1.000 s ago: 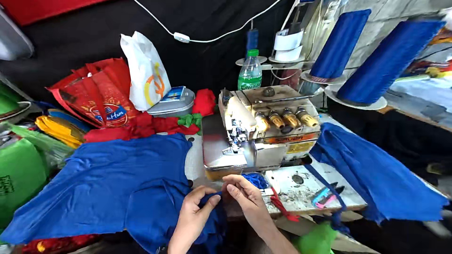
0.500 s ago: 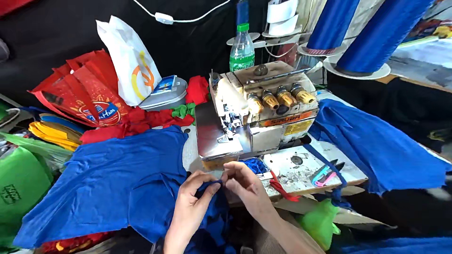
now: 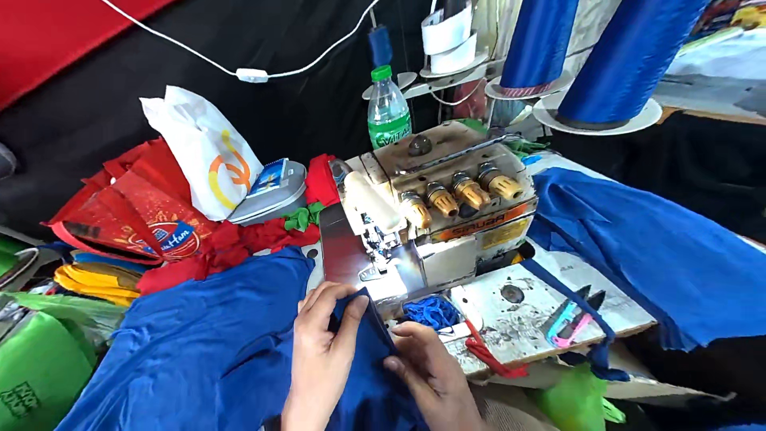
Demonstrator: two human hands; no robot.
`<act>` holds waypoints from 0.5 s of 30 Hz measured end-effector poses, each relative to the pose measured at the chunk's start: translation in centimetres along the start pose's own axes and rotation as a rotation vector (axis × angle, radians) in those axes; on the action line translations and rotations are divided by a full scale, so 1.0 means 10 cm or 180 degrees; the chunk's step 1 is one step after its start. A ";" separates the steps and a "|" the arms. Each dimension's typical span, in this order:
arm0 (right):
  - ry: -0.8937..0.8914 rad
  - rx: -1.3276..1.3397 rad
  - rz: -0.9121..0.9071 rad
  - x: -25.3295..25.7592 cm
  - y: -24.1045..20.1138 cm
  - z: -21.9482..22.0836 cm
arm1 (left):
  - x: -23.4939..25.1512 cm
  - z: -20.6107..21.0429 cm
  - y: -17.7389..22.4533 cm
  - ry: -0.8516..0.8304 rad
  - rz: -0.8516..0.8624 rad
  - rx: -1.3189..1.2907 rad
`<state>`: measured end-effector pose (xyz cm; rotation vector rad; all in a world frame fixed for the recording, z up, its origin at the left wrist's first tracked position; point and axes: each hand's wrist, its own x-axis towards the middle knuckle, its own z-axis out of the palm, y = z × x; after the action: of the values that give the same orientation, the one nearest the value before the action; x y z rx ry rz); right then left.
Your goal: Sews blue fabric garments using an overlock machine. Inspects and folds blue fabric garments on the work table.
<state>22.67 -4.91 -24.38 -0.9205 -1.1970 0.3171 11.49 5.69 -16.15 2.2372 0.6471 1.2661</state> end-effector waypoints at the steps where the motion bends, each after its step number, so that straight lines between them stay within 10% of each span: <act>1: 0.0014 -0.0123 -0.0050 0.01 0.01 -0.04 | 0.04 0.05 -0.02 -0.0015 -0.0045 0.0077; 15: 0.0090 0.0373 0.0280 0.28 -0.02 -0.17 | 0.11 0.16 0.13 -0.0314 0.0384 0.0015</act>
<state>25.18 -3.90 -22.51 -0.8743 -1.1023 0.4390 13.66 5.06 -15.32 2.3567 0.4851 1.2023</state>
